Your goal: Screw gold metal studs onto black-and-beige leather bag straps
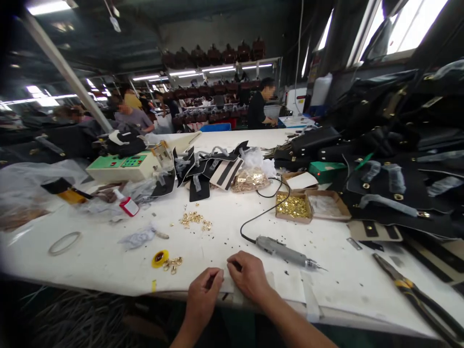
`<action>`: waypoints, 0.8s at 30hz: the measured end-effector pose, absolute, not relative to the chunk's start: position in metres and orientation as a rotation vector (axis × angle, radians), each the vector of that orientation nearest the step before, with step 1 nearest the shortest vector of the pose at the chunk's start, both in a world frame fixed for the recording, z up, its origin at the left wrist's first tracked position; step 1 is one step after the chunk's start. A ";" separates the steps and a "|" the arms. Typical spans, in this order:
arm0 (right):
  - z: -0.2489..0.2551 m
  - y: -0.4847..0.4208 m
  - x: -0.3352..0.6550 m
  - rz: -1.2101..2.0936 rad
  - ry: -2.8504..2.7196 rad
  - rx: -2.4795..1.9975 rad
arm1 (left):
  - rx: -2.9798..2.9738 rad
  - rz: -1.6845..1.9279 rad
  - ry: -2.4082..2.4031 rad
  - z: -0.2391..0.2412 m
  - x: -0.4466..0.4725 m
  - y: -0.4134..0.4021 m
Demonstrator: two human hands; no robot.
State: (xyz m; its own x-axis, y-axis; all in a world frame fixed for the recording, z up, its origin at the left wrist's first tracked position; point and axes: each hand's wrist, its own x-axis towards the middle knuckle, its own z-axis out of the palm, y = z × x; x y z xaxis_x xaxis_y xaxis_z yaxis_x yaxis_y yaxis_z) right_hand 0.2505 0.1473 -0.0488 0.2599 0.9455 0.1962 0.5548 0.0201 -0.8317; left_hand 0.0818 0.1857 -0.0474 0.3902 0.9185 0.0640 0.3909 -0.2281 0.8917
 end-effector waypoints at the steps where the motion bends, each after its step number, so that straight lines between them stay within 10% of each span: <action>1: -0.048 0.148 0.251 0.578 -1.386 -1.642 | 1.803 0.783 1.135 -0.049 0.082 0.186; 24: -0.056 0.140 0.259 0.735 -1.474 -1.633 | 1.946 0.872 1.255 -0.046 0.090 0.174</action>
